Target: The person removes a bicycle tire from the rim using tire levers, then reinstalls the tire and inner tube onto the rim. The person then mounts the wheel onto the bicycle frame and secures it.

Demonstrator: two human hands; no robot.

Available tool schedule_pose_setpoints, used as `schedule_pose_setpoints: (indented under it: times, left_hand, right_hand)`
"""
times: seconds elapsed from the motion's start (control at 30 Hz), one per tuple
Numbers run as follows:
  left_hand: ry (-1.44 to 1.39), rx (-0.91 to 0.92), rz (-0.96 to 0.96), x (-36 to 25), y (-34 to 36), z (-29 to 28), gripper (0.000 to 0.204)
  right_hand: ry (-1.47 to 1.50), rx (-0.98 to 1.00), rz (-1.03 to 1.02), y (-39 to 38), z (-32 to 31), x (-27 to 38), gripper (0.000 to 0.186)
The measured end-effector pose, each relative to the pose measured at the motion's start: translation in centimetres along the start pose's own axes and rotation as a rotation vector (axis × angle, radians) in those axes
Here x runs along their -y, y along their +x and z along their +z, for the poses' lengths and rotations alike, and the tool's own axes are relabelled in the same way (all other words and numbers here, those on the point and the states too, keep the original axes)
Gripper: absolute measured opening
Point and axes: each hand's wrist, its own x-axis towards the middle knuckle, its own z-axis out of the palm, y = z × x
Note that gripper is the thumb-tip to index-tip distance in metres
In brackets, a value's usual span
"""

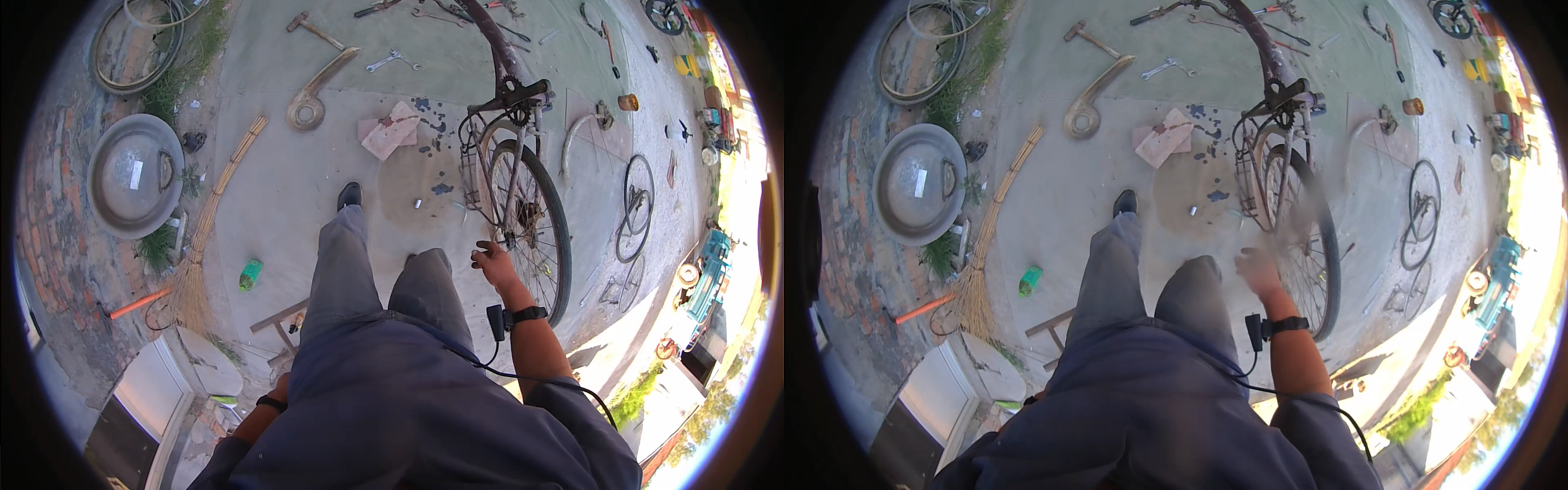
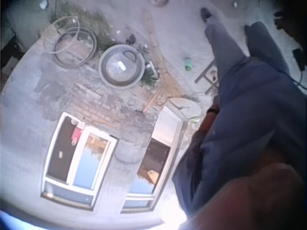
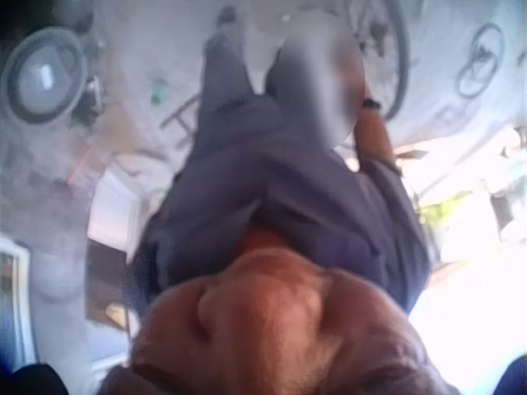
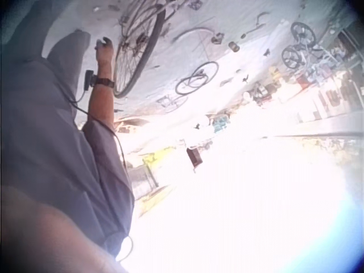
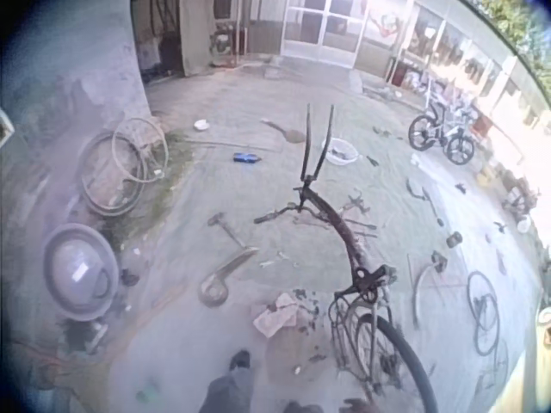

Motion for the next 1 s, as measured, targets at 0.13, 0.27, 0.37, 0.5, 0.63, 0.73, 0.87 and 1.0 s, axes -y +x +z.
schedule_pose_setpoints:
  times: [0.13, 0.27, 0.37, 0.5, 0.63, 0.73, 0.87, 1.0]
  left_hand:
    - [0.185, 0.064, 0.043, -5.1, -3.6, -17.3, 0.034]
    - [0.449, 0.222, 0.01, -10.6, -3.4, -27.6, 0.035]
    - [0.511, 0.171, 0.09, -13.2, -2.8, -32.2, 0.033]
    - [0.717, 0.306, 0.027, -15.0, 0.0, -37.7, 0.041]
    - [0.782, 0.372, 0.081, -15.5, 3.3, -43.2, 0.041]
    - [0.866, 0.423, 0.092, -15.0, 7.0, -47.4, 0.038]
    - [0.839, 0.382, 0.237, -11.0, 13.2, -50.7, 0.028]
    - [0.736, 0.412, 0.332, -4.6, 20.4, -51.1, 0.034]
  right_hand:
    - [0.379, -0.039, 0.201, -2.3, 1.5, 1.5, 0.038]
    - [0.388, -0.022, 0.223, -2.4, 2.6, 0.0, 0.037]
    - [0.236, -0.023, 0.088, -1.5, 3.0, -2.3, 0.047]
    - [0.642, -0.079, 0.362, -1.7, 2.7, -4.5, 0.05]
    - [0.581, -0.119, 0.462, -1.9, 2.6, -3.8, 0.048]
    - [0.581, -0.153, 0.538, -0.5, 3.4, -1.8, 0.047]
    - [0.598, -0.177, 0.514, 3.7, 5.5, 1.5, 0.047]
    - [0.59, -0.095, 0.465, 9.4, 8.3, 5.2, 0.048]
